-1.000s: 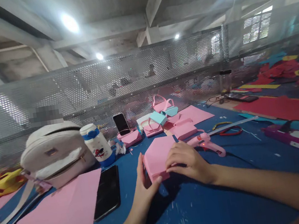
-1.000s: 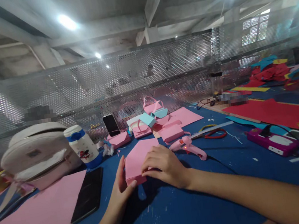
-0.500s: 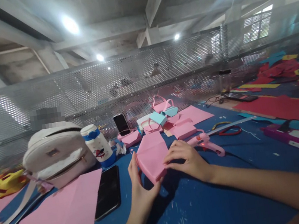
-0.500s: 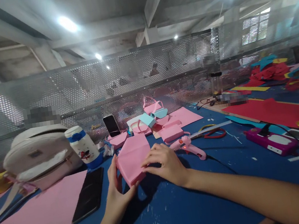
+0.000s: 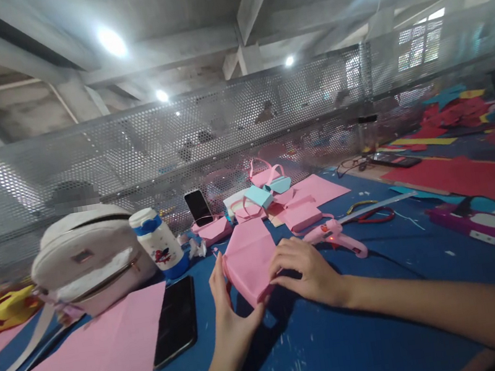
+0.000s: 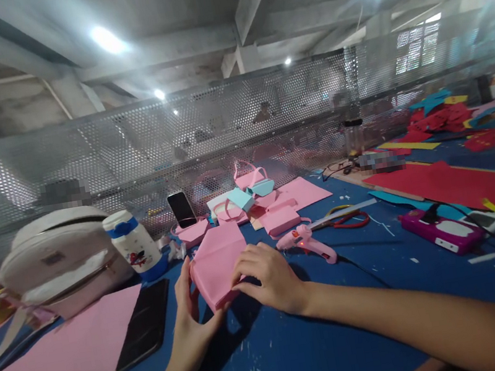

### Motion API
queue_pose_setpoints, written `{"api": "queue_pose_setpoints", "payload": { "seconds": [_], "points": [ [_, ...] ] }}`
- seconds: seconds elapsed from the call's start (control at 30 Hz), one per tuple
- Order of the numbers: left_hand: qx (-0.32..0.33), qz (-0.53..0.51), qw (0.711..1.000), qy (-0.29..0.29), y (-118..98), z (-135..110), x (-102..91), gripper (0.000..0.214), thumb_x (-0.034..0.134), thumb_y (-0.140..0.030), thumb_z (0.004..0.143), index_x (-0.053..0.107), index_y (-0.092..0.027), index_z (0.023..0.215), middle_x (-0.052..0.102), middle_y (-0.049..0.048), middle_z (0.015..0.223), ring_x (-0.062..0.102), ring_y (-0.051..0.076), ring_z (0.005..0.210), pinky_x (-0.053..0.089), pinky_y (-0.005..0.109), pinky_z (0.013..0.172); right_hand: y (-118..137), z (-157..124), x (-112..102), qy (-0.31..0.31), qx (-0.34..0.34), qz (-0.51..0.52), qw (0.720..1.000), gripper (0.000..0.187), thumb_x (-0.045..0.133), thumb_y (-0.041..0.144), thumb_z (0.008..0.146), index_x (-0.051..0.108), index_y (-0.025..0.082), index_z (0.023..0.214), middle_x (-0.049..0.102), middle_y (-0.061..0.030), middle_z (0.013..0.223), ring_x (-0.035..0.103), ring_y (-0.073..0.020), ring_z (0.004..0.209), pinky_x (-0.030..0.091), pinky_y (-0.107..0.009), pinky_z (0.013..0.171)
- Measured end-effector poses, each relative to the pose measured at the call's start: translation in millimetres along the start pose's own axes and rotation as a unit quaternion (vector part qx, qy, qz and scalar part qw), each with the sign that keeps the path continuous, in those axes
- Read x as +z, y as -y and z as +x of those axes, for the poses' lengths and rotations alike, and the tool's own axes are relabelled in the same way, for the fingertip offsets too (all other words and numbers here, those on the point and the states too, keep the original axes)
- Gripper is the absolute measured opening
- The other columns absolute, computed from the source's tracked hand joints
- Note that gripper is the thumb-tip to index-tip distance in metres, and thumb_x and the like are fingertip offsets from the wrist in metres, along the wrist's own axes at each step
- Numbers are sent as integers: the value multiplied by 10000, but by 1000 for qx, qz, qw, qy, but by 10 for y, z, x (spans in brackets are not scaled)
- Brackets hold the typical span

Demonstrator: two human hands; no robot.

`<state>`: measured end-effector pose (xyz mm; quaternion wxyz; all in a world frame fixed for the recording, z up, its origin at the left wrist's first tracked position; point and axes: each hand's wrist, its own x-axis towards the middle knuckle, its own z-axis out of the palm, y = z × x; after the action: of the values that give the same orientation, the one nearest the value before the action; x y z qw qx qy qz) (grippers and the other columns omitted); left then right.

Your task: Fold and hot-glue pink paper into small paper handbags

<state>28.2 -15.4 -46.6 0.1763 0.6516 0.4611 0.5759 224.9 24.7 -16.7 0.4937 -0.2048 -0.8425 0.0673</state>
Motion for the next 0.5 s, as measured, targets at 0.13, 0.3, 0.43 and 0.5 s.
{"api": "queue_pose_setpoints", "payload": {
  "seconds": [0.13, 0.3, 0.43, 0.5],
  "points": [
    [-21, -25, 999, -10, 17, -2, 27, 929, 771, -401, 742, 265, -319, 1517, 284, 89, 1556, 280, 330, 1452, 319, 485, 1164, 14, -8, -6, -4, 5, 19, 1000, 226, 592, 362, 970, 668, 202, 830, 727, -26, 854, 610, -191, 816, 386, -343, 775],
    [-33, -35, 999, -3, 56, -10, 20, 928, 774, -414, 747, 260, -323, 1515, 278, 95, 1561, 287, 334, 1450, 325, 466, 1162, 35, -1, -16, 12, -9, 37, 999, 241, 635, 433, 929, 687, 198, 916, 733, -40, 901, 620, -205, 857, 403, -353, 814],
    [-18, -20, 1000, 4, 31, -17, 10, 926, 772, -401, 757, 250, -327, 1518, 281, 86, 1557, 266, 327, 1457, 318, 455, 1166, 73, 7, 0, 13, -19, 55, 998, 218, 629, 406, 939, 701, 207, 887, 733, -28, 857, 612, -195, 835, 411, -338, 789],
    [-5, 1, 1000, 13, 5, -20, 13, 922, 762, -384, 768, 235, -327, 1522, 297, 87, 1539, 284, 324, 1446, 330, 468, 1156, 93, 5, 13, 8, -21, 57, 998, 223, 621, 392, 947, 708, 208, 855, 728, -24, 832, 605, -187, 814, 412, -330, 768]
  ]
}}
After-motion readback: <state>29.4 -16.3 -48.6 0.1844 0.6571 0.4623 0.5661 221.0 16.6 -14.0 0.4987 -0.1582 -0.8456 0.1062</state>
